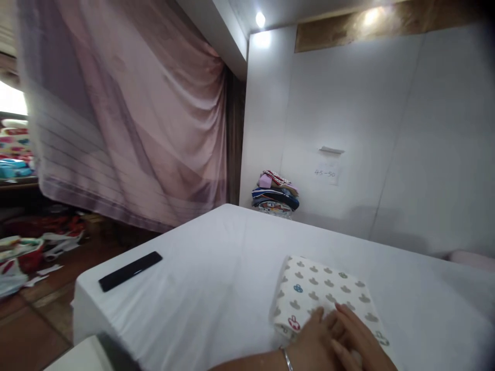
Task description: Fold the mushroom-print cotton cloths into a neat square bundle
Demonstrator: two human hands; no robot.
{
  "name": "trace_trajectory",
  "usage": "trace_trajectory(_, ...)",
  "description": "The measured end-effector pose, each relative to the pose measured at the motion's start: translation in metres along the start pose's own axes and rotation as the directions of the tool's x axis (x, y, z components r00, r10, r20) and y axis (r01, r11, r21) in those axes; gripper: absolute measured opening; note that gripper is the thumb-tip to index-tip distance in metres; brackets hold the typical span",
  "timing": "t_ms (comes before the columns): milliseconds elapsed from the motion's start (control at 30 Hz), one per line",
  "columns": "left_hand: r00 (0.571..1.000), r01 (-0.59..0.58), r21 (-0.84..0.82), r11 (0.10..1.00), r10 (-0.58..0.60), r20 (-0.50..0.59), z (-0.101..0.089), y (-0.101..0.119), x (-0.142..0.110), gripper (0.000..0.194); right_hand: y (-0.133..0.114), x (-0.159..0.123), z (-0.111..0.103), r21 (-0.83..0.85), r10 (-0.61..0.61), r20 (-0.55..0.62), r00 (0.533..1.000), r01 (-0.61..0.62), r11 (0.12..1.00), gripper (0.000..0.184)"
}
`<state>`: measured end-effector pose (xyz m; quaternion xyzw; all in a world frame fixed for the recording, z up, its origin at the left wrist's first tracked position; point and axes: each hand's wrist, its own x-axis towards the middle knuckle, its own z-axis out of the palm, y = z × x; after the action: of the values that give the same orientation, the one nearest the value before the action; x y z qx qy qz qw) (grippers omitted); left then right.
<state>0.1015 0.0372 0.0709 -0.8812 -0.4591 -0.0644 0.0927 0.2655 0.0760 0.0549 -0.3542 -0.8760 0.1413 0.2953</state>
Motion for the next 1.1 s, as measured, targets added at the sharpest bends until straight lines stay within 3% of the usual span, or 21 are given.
trace_trajectory(100,0.997,-0.005,-0.027,1.000,0.003,-0.079,-0.012,0.003,-0.005,0.062,-0.001,0.012,0.013,-0.060,0.143,0.096,0.985,-0.138,0.989,0.061)
trace_trajectory(200,0.995,-0.018,-0.139,0.990,0.004,-0.101,-0.023,0.003,-0.010,0.072,0.005,0.014,0.011,-0.102,0.253,0.180,0.950,-0.238,0.966,0.065)
trace_trajectory(367,0.996,-0.008,-0.300,0.954,-0.018,-0.087,-0.020,0.000,-0.006,0.074,-0.013,0.015,-0.007,-0.102,0.273,0.203,0.940,-0.257,0.961,0.060)
trace_trajectory(500,0.995,-0.004,-0.331,0.944,-0.028,-0.091,-0.011,-0.002,-0.003,0.069,-0.024,0.023,-0.017,-0.075,0.286,0.232,0.930,-0.276,0.958,0.059)
trace_trajectory(667,0.995,-0.014,-0.334,0.942,-0.021,-0.102,-0.006,-0.006,-0.007,0.065,-0.020,0.022,-0.027,-0.172,0.360,0.178,0.916,-0.331,0.928,0.059)
trace_trajectory(800,0.993,-0.009,-0.347,0.938,-0.034,-0.117,-0.005,-0.004,-0.007,0.066,-0.013,0.020,-0.026,-0.279,0.427,0.212,0.879,-0.364,0.889,0.060)
trace_trajectory(933,0.998,0.024,-0.429,0.903,-0.046,-0.042,-0.020,-0.008,-0.005,0.062,-0.011,0.020,-0.022,-0.302,0.420,0.222,0.880,-0.348,0.888,0.061)
trace_trajectory(1000,0.997,0.073,-0.455,0.887,-0.082,0.001,-0.031,-0.020,-0.005,0.055,-0.011,0.019,-0.023,-0.313,0.422,0.222,0.879,-0.345,0.885,0.061)
trace_trajectory(1100,0.955,0.274,-0.385,0.881,-0.297,-0.001,-0.040,-0.051,-0.011,0.051,-0.011,0.021,-0.028,-0.306,0.437,0.262,0.861,-0.355,0.883,0.064)
